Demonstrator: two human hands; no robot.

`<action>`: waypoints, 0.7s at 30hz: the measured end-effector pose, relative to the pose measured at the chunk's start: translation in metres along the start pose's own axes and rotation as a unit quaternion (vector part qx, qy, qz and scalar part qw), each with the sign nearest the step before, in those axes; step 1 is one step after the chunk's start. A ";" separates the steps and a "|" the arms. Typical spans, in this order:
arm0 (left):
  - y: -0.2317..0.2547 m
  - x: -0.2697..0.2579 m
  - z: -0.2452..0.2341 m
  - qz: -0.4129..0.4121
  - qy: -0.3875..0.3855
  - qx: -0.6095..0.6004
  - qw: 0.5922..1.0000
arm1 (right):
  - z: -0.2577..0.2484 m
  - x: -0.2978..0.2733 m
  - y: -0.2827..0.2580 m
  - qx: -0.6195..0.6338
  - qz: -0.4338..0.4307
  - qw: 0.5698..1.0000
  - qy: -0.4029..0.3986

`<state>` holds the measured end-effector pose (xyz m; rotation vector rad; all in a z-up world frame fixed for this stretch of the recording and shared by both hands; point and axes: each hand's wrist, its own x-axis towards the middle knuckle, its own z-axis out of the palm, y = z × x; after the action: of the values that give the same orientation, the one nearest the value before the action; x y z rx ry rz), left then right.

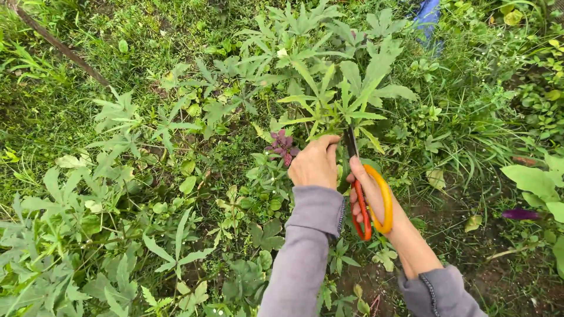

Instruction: Harvesting lemongrass and other green leaves from a garden using scissors.

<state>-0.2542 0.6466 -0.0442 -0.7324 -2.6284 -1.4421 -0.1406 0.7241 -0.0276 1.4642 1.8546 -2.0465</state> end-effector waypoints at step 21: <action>0.007 -0.079 -0.018 0.024 -0.038 -0.069 0.997 | -0.092 -0.090 0.065 -0.237 -0.048 0.969 0.053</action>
<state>-0.1845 0.6053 -0.0499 -0.8741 -2.5657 -1.6262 0.0027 0.7281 -0.0083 1.3898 2.2837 -1.4238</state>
